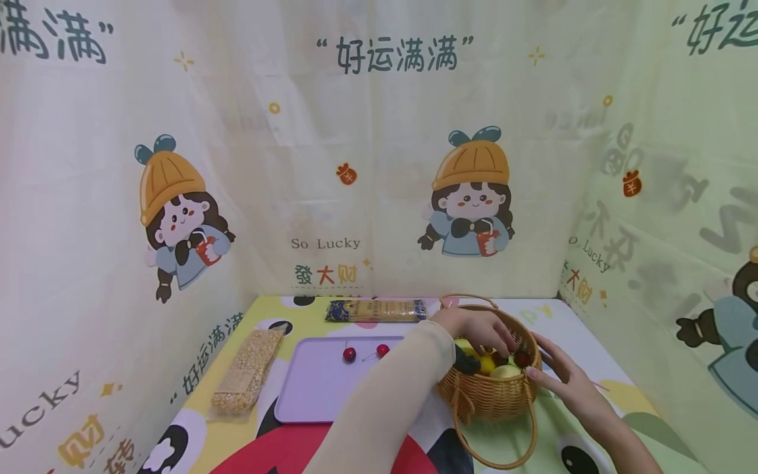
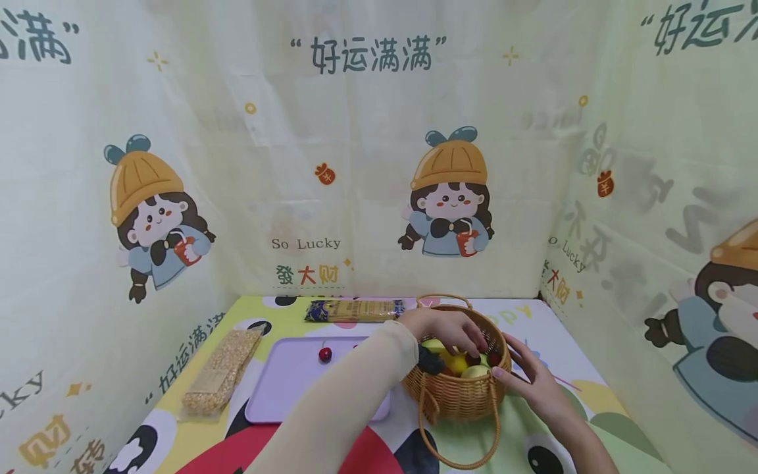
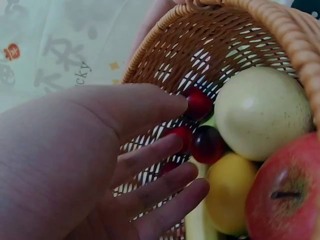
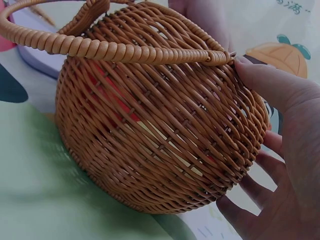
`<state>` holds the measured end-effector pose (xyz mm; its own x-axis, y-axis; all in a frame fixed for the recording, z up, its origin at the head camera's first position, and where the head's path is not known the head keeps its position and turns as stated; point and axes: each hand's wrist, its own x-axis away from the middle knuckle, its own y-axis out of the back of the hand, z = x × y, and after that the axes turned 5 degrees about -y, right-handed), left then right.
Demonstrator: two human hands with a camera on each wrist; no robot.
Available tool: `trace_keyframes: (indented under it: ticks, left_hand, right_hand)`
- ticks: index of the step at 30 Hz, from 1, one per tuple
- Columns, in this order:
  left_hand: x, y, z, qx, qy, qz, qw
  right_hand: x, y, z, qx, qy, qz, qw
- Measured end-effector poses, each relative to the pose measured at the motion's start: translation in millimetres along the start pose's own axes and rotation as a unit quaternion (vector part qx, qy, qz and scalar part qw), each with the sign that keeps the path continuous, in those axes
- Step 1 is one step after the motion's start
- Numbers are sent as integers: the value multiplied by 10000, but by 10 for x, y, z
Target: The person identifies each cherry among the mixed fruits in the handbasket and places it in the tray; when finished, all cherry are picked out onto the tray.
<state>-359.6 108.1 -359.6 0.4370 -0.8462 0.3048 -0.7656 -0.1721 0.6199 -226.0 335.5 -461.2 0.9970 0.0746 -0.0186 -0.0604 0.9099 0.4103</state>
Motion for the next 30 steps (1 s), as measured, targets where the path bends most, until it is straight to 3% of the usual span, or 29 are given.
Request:
trace_keyframes:
  ticks: [4,10,21,30]
  left_hand:
    - [-60,-36,69,46,149,12,9999]
    - [-70,-92,100,-143,71,77,9998]
    - [-77,-86,125,-407,52,-433,9982]
    - [-27,-39,94,-96,-97,-448,9989]
  right_hand:
    - [10,-21,5,-33,-123,51,9999]
    - [10,-36,18,-14,-76,1,10000]
    - [0,-3,41,-10,-74,-19,10000]
    - [2,12,58,-78,-148,10,9999]
